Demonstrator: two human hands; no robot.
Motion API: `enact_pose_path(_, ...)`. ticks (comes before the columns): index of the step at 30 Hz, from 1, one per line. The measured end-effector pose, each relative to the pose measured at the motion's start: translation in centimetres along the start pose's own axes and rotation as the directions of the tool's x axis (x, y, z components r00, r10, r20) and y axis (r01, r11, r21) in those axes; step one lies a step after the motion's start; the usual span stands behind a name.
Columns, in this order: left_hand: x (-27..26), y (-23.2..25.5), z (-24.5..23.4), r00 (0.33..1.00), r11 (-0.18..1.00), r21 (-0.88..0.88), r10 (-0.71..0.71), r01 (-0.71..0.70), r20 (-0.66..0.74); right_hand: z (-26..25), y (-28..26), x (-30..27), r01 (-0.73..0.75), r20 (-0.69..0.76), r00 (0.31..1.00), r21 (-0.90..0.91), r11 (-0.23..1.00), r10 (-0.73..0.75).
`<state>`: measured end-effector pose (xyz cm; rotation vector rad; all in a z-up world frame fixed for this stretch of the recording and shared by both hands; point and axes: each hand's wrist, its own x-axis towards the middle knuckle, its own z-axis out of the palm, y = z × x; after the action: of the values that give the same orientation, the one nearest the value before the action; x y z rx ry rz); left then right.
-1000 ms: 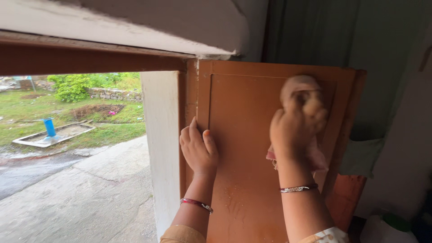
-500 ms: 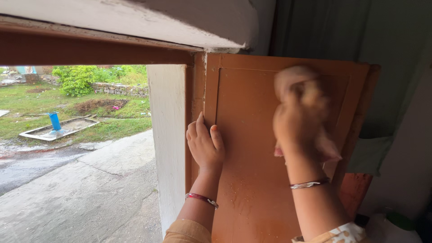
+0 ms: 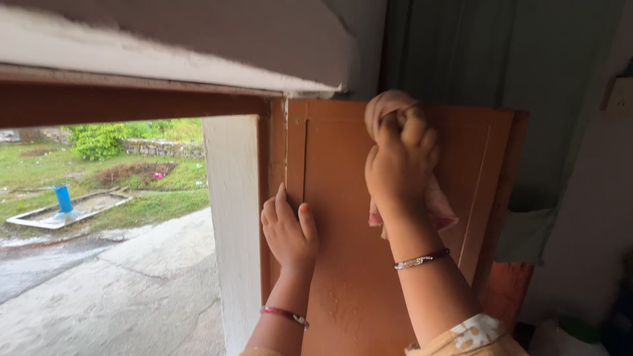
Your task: The person wipes a white window sill with a cloth, then sprays a cleaning solution onto a brown door and wipes it down with the same cloth. The person continues wiping the door surface and edges.
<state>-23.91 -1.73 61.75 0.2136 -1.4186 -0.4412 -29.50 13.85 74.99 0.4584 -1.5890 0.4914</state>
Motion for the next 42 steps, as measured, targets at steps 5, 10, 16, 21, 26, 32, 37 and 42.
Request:
enact_pose_path(5, 0.0, -0.2, 0.3, 1.0, 1.0, -0.002, -0.006, 0.006, 0.01, -1.7, 5.6, 1.6, -0.018, -0.108, 0.994, 0.017, 1.0, 0.019)
enact_pose_path(10, -0.4, -0.4, 0.8, 1.0, 1.0, 0.03, -0.006, 0.007, -0.002, -1.3, 6.6, 1.9, -0.094, -0.166, 0.982, -0.016, 0.995, 0.09)
enact_pose_path(16, -0.3, -0.5, 0.6, 1.0, 1.0, 0.012, 0.011, -0.011, 0.007, -1.3, -0.6, 1.3, 0.073, -0.117, 0.989, -0.144, 0.987, -0.09)
enact_pose_path(21, -0.1, -0.3, 0.4, 1.0, 1.0, -0.003, -0.001, 0.001, 0.014, -3.8, 2.3, 2.6, -0.545, 0.274, 0.834, 0.547, 0.635, 0.479)
enact_pose_path(26, 0.0, -0.3, 0.0, 1.0, 1.0, 0.007, 0.018, -0.018, -0.001, -5.0, 10.9, 0.8, -0.006, -0.087, 0.996, -0.128, 0.992, -0.006)
enact_pose_path(32, -0.1, -0.4, 0.1, 1.0, 1.0, 0.007, 0.0, 0.0, 0.008, -4.2, 9.9, -7.6, -0.056, -0.008, 0.998, -0.217, 0.975, 0.055)
enact_pose_path(37, -0.3, -0.4, -0.1, 1.0, 1.0, 0.002, -0.001, 0.001, 0.004, -3.0, 10.8, -4.6, -0.007, -0.106, 0.994, -0.201, 0.98, -0.015)
enact_pose_path(42, -0.3, -0.4, -0.3, 1.0, 1.0, 0.0, 0.015, -0.015, 0.0, -3.4, 10.6, -5.6, -0.037, -0.095, 0.995, -0.149, 0.988, 0.023)
